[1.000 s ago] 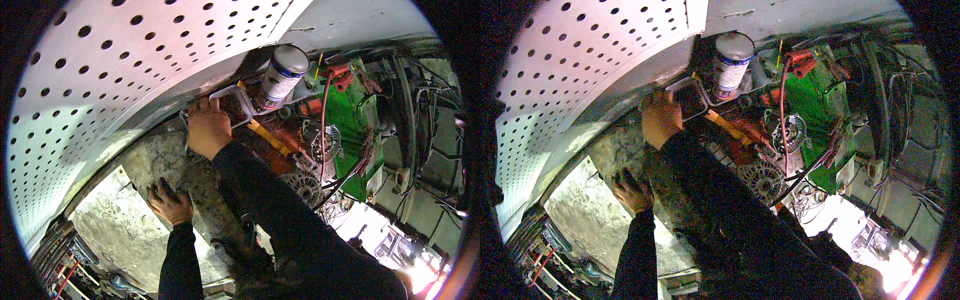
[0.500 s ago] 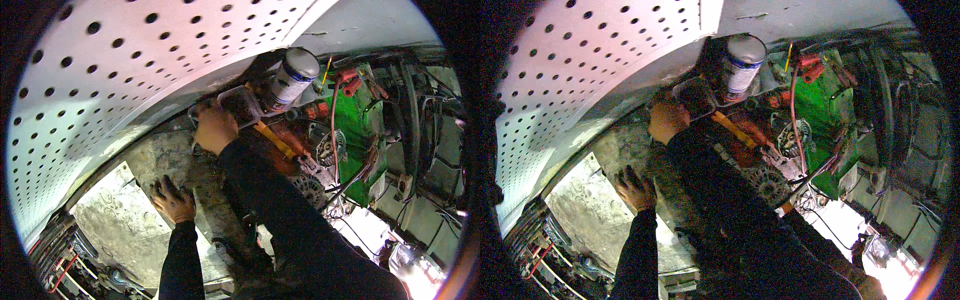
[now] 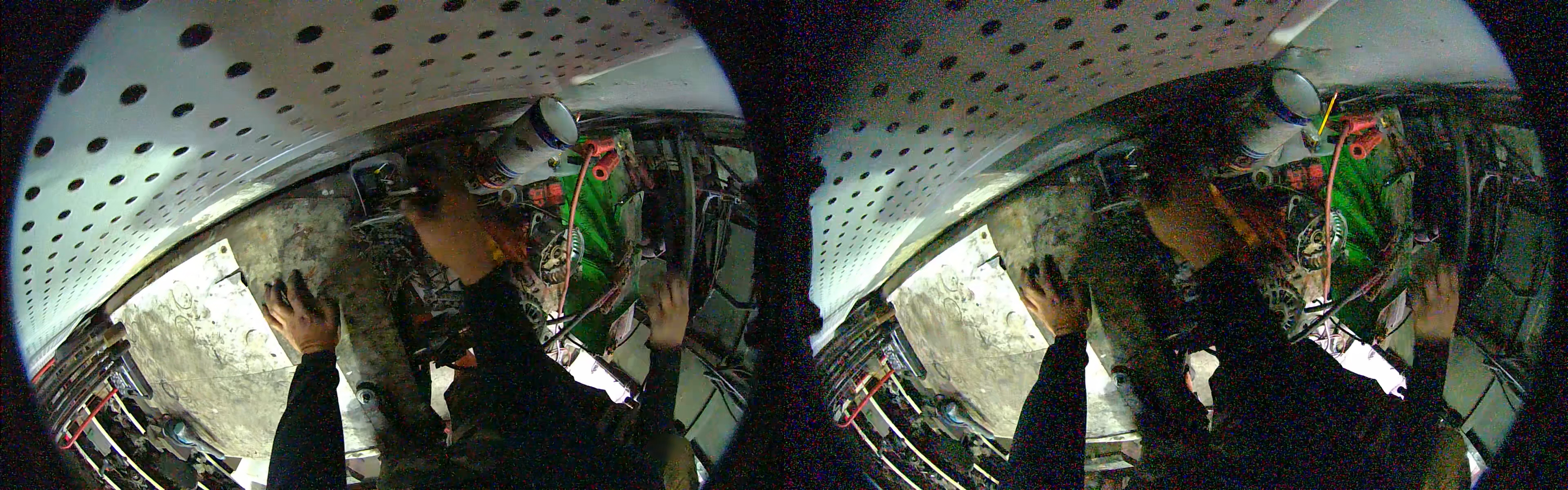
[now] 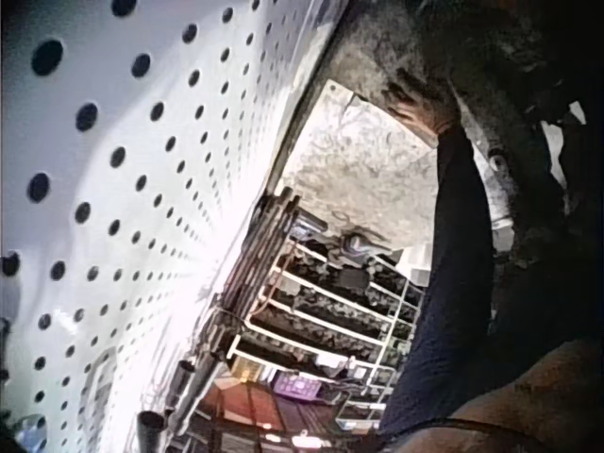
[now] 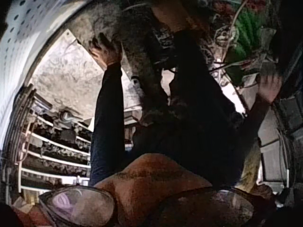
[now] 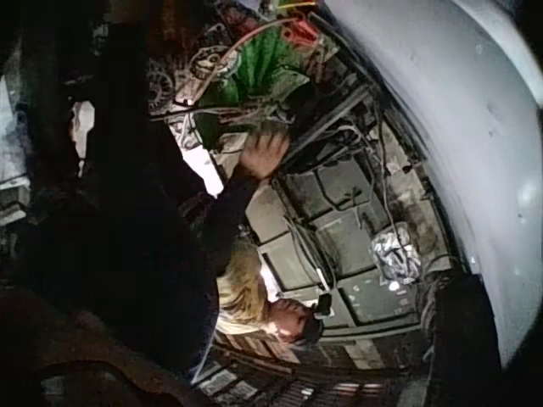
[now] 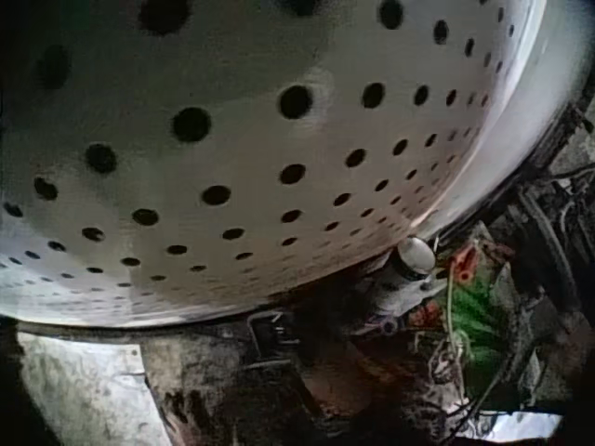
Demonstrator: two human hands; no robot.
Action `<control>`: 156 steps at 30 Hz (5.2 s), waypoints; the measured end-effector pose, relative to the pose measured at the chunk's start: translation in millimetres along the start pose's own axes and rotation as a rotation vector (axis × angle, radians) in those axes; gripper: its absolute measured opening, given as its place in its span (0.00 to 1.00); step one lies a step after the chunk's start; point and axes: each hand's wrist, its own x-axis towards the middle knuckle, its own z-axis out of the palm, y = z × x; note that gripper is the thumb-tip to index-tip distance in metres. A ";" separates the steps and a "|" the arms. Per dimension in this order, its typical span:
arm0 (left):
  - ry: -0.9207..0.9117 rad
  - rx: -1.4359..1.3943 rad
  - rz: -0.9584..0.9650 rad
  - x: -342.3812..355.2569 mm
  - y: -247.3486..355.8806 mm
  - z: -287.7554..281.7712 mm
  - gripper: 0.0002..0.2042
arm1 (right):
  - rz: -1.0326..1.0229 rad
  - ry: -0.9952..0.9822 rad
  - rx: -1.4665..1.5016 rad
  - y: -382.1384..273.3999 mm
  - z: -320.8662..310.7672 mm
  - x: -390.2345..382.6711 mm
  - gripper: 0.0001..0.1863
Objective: The person removes the headlight assembly from a white truck using a screwdriver. They unscrew fasteners, detach the headlight, and set it aside before walking into the workshop area.
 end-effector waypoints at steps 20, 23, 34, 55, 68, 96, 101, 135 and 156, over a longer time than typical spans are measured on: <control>-0.050 0.103 0.016 -2.2 8.4 6.6 0.32 | 0.258 0.264 0.454 38.4 -8.8 -90.0 0.26; 0.016 0.030 0.029 -3.6 8.7 7.7 0.32 | 0.317 0.285 0.391 42.3 -18.8 -89.6 0.25; 0.011 -0.023 -0.017 -4.3 5.2 -2.5 0.33 | 0.105 0.046 0.366 5.0 -46.8 -39.5 0.29; 0.052 0.022 0.030 -8.9 2.2 9.6 0.32 | -0.349 0.077 -0.428 2.7 -1.8 18.9 0.34; 0.033 0.042 -0.028 -22.7 15.4 26.1 0.32 | -0.001 0.105 -0.718 1.9 64.8 -106.3 0.44; 0.060 0.010 0.011 -20.1 16.5 28.6 0.33 | -0.079 0.268 -0.451 26.2 56.7 -88.9 0.37; 0.051 0.010 -0.004 -18.6 2.2 27.2 0.35 | -0.073 0.283 -0.204 33.5 41.3 -109.7 0.38; -0.157 -0.187 0.179 -66.9 -48.3 -11.5 0.39 | -0.058 -0.377 -0.071 -136.1 -9.3 -630.5 0.21; -0.556 -0.132 0.301 -387.3 -109.2 -167.0 0.48 | 0.577 -0.442 -0.248 -130.4 -97.8 -935.3 0.30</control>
